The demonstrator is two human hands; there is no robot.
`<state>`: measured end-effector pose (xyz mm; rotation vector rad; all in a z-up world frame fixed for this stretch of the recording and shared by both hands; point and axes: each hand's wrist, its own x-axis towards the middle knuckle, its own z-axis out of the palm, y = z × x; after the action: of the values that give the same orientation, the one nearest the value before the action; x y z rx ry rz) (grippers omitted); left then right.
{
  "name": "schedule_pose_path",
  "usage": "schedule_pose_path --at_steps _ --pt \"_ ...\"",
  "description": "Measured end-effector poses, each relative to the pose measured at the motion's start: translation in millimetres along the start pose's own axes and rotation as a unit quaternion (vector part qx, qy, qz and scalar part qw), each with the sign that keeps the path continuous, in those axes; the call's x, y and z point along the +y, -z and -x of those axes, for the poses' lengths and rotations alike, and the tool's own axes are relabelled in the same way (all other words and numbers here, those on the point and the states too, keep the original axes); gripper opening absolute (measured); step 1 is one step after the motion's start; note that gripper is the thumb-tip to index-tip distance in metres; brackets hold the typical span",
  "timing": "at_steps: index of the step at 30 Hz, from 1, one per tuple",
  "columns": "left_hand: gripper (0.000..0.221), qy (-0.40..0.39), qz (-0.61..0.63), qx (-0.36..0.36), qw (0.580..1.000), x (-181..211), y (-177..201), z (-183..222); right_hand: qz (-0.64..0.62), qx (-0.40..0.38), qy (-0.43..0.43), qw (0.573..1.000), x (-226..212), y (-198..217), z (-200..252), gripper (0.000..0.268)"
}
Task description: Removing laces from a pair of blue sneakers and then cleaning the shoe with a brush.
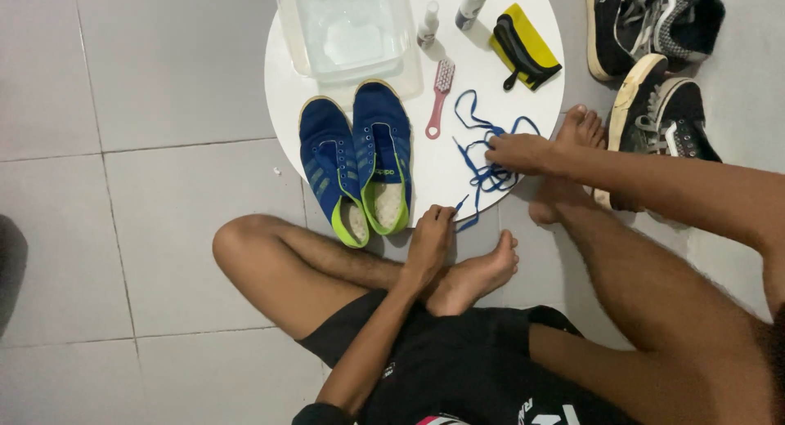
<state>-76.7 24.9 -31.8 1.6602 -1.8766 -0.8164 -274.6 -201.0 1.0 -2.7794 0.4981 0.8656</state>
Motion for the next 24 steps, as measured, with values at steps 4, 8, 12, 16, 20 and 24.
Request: schedule_pose_path --at_steps 4,8,12,16,20,24 --pt "0.024 0.009 0.045 0.04 0.998 24.1 39.3 -7.0 -0.047 -0.126 -0.157 0.978 -40.7 100.0 48.4 0.019" --pt "0.029 -0.015 0.089 0.123 0.988 35.7 84.4 -16.1 0.018 -0.104 -0.172 0.979 76.6 9.5 19.3 0.016" --pt "0.03 -0.01 0.071 0.169 0.983 26.2 103.0 -24.7 -0.029 -0.151 -0.191 0.97 84.6 86.8 47.4 0.017" --pt "0.03 0.04 0.034 0.181 0.982 7.4 115.4 -26.5 -0.123 -0.241 -0.203 0.941 54.2 182.5 79.6 0.025" --pt "0.033 0.087 0.005 0.149 0.985 -7.9 107.4 -22.6 -0.095 -0.338 -0.232 0.907 6.9 280.5 107.5 0.026" --pt "0.041 0.122 0.054 0.088 0.987 0.2 105.5 -17.8 -0.121 -0.297 -0.248 0.914 17.1 257.3 98.9 0.031"
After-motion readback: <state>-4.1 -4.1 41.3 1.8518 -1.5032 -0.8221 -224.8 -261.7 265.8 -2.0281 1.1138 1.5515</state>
